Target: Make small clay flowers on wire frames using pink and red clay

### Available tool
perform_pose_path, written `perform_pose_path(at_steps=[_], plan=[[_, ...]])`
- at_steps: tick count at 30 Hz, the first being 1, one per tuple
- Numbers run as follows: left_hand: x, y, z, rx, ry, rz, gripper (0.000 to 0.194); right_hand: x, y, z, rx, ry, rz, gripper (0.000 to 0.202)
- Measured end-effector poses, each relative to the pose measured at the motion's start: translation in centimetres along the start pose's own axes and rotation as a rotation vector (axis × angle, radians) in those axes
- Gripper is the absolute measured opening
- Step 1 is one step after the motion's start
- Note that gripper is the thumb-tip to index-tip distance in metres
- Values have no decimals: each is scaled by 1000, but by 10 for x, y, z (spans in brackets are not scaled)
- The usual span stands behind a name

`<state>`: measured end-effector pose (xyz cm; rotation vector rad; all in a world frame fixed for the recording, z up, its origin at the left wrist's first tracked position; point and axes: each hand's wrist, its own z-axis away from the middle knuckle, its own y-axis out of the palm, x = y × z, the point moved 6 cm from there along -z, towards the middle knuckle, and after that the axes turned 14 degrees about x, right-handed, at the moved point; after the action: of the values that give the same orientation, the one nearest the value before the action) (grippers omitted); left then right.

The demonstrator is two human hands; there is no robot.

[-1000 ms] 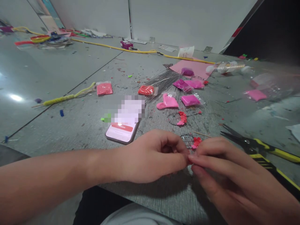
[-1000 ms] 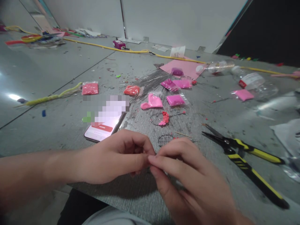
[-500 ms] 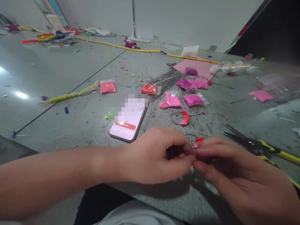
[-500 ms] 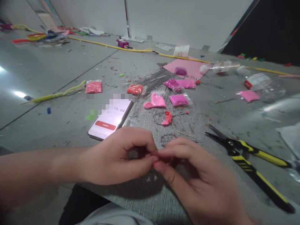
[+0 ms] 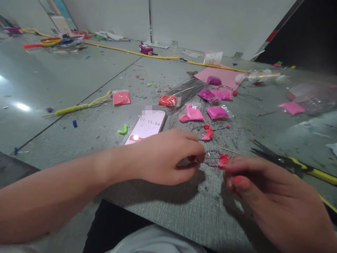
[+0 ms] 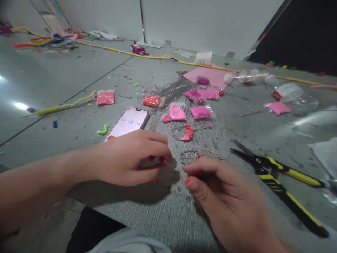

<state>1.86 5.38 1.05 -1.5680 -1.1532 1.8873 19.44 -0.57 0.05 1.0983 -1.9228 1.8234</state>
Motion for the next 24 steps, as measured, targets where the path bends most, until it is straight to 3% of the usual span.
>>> perform_pose_path(at_steps=[3, 5, 11, 19, 21, 24], plan=[[12, 2, 3, 208, -83, -175, 9, -3, 0, 1, -22, 27, 26, 18], [15, 3, 5, 285, -92, -210, 7, -3, 1, 1, -16, 20, 37, 18], [5, 14, 6, 352, -57, -249, 9, 2, 2, 0, 31, -29, 21, 7], [-1, 24, 4, 285, -56, -326, 11, 3, -2, 1, -23, -26, -7, 12], [-3, 16, 3, 185, -2, -220, 10, 3, -3, 3, -42, -16, 19, 12], [-7, -5, 4, -121, 68, 95, 12, 5, -6, 10, -129, -3, 54, 9]])
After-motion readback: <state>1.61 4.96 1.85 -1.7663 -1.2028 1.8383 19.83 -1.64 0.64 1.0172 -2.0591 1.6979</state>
